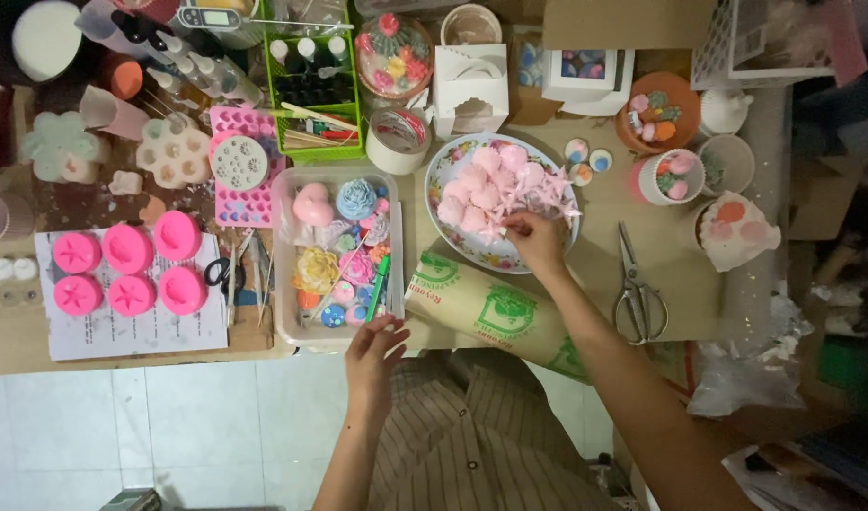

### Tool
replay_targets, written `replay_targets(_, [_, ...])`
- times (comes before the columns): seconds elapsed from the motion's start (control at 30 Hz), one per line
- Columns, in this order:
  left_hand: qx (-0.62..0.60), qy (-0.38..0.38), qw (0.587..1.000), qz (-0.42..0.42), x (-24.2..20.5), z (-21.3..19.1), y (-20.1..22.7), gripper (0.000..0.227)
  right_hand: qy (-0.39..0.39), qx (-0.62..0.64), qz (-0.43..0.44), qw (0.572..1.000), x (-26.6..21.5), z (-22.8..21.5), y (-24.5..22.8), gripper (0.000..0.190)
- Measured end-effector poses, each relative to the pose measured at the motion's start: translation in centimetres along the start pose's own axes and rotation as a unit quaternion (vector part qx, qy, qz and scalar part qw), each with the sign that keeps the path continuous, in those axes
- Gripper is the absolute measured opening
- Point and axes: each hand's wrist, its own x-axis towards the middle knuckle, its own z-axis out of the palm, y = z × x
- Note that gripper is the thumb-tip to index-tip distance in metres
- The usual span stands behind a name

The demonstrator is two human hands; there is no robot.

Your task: Wrapping small star-shaped candles in plastic wrap and cutting the wrap with scissors.

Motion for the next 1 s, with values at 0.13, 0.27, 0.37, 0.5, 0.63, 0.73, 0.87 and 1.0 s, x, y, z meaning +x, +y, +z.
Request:
replay_targets(0.13, [0.035, 0.034, 0.999, 0.012, 0.3, -0.1, 0.5, 0.025, 0.039, -0.073, -0.032, 0.996, -0.9, -2.2, -4.5, 0.019])
replay_targets(0.27, [0.085, 0.017, 0.991, 0.103, 1.6, 0.0, 0.0, 0.022, 0.082, -0.017, 0.008, 0.996, -4.2, -6.3, -6.5, 0.027])
replay_targets(0.37, [0.180, 0.006, 0.966, 0.185, 3.4, 0.4, -0.6, 0.023, 0.093, 0.038, 0.074, 0.992, -7.9, -10.0, -4.6, 0.027])
replay_targets(0.5, [0.380, -0.007, 0.852, 0.360, 3.5, 3.1, 1.6, 0.034, 0.124, -0.090, 0.160, 0.975, -14.2, -14.2, -0.2, 0.023])
replay_targets(0.63, [0.406, -0.037, 0.817, 0.407, 6.1, 3.7, 1.0, 0.038, 0.138, -0.128, 0.297, 0.936, -18.8, -15.8, -3.0, 0.034])
replay_targets(0.73, [0.378, -0.040, 0.903, 0.201, 7.8, 4.1, 0.8, 0.052, 0.122, 0.011, 0.465, 0.877, -21.4, -16.3, -1.5, 0.041])
replay_targets(0.87, [0.270, -0.145, 0.923, 0.232, 12.1, 3.2, -1.2, 0.052, -0.012, 0.040, 0.338, 0.940, -23.9, -15.8, 1.9, 0.043])
replay_targets(1.0, [0.290, -0.126, 0.930, 0.188, 9.5, 3.7, 0.7, 0.053, 0.040, 0.418, 0.389, 0.820, -27.4, -13.7, 3.8, 0.052])
